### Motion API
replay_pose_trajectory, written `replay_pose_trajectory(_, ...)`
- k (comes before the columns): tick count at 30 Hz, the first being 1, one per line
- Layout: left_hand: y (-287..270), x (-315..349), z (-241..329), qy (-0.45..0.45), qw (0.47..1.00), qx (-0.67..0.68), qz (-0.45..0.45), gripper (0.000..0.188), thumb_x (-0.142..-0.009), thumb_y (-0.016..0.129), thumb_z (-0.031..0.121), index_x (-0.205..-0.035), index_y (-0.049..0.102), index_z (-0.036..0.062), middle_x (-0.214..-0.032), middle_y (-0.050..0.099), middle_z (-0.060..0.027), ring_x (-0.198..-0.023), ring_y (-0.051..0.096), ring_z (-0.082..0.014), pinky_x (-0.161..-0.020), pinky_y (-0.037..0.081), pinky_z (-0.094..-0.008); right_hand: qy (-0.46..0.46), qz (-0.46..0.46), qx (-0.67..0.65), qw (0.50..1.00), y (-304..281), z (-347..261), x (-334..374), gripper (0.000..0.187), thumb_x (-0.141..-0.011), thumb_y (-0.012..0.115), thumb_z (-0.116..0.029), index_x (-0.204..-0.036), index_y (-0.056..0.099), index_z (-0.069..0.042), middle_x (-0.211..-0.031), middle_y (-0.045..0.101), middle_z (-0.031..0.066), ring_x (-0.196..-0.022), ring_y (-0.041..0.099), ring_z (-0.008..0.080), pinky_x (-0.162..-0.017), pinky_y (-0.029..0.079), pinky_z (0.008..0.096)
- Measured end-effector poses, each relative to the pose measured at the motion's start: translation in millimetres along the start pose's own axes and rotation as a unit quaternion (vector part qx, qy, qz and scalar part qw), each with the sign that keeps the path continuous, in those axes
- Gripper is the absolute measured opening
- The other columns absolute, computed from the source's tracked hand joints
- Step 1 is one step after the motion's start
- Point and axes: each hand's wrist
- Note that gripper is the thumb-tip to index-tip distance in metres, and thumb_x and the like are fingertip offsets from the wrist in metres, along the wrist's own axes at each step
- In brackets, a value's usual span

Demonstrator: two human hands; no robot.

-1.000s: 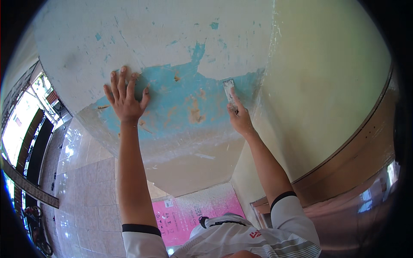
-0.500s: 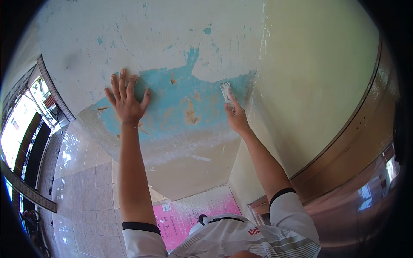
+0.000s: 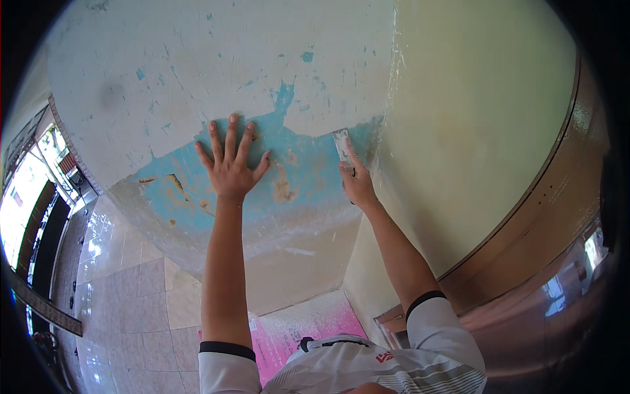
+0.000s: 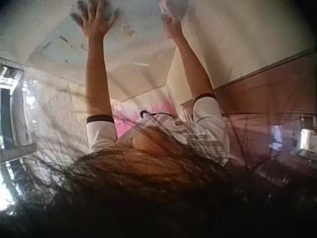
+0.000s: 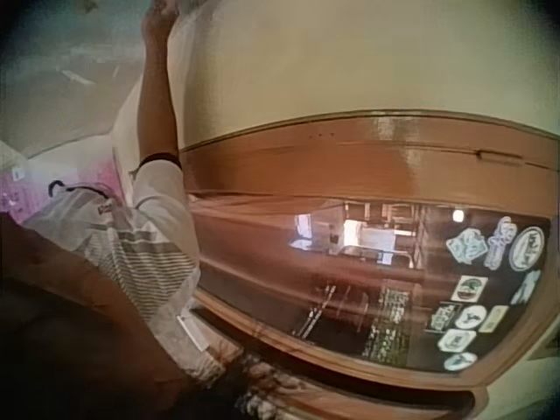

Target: The person scrapes old paint and filler from a wall using a putty knife.

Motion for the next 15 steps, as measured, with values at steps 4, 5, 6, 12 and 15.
replay_pose_trajectory(4,1,-1,7,-0.003,1.0,0.008,0.0,0.069,-0.089,0.063,0.064,-0.147,0.055,0.0293,-0.162,0.042,-0.0023,-0.154,0.027,-0.0359,-0.125,-0.001,-0.0601,-0.022,0.01,-0.017,1.0,-8,21,-3,0.066,-0.104,0.053,-0.012,-0.163,0.028,-0.03,-0.069,0.048,-0.0039,-0.05,0.043,0.0069,-0.048,0.042,0.0267)
replay_pose_trajectory(5,0,1,4,-0.002,1.0,0.004,-0.003,0.069,-0.089,0.063,0.063,-0.147,0.055,0.0291,-0.162,0.042,-0.0025,-0.154,0.027,-0.0361,-0.125,-0.001,-0.0601,-0.024,0.007,-0.02,0.999,-7,12,-5,0.066,-0.104,0.053,-0.012,-0.163,0.028,-0.03,-0.069,0.048,-0.0039,-0.05,0.043,0.0069,-0.048,0.042,0.0267)
replay_pose_trajectory(6,-3,3,1,-0.001,1.0,0.002,-0.009,0.068,-0.089,0.063,0.063,-0.147,0.055,0.0288,-0.162,0.042,-0.0026,-0.154,0.027,-0.0362,-0.125,-0.001,-0.06,0.027,-0.008,-0.044,0.999,-5,-9,-4,0.066,-0.103,0.054,-0.015,-0.162,0.029,-0.03,-0.078,0.057,0.0017,-0.065,0.05,0.0098,-0.066,0.046,0.0276)
replay_pose_trajectory(12,-2,0,4,-0.006,1.0,0.004,0.0,0.067,-0.088,0.064,0.06,-0.147,0.056,0.0284,-0.161,0.044,-0.0031,-0.154,0.028,-0.0362,-0.125,0.0,-0.0599,-0.023,0.038,0.001,0.999,-4,17,-5,0.067,-0.102,0.054,-0.014,-0.162,0.029,-0.031,-0.075,0.056,0.0008,-0.064,0.049,0.0099,-0.065,0.045,0.0276)
replay_pose_trajectory(15,-2,2,6,-0.005,1.0,0.007,-0.001,0.066,-0.088,0.064,0.06,-0.146,0.057,0.0279,-0.161,0.044,-0.0032,-0.154,0.028,-0.0363,-0.125,0.0,-0.0598,-0.041,0.044,-0.002,0.998,-7,16,-9,0.068,-0.102,0.052,-0.011,-0.163,0.029,-0.03,-0.065,0.046,-0.0051,-0.051,0.041,0.0065,-0.049,0.041,0.0264)
Point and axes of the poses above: each hand's wrist, its own x-axis away from the middle knuckle, its own y-axis out of the palm, z = x × y
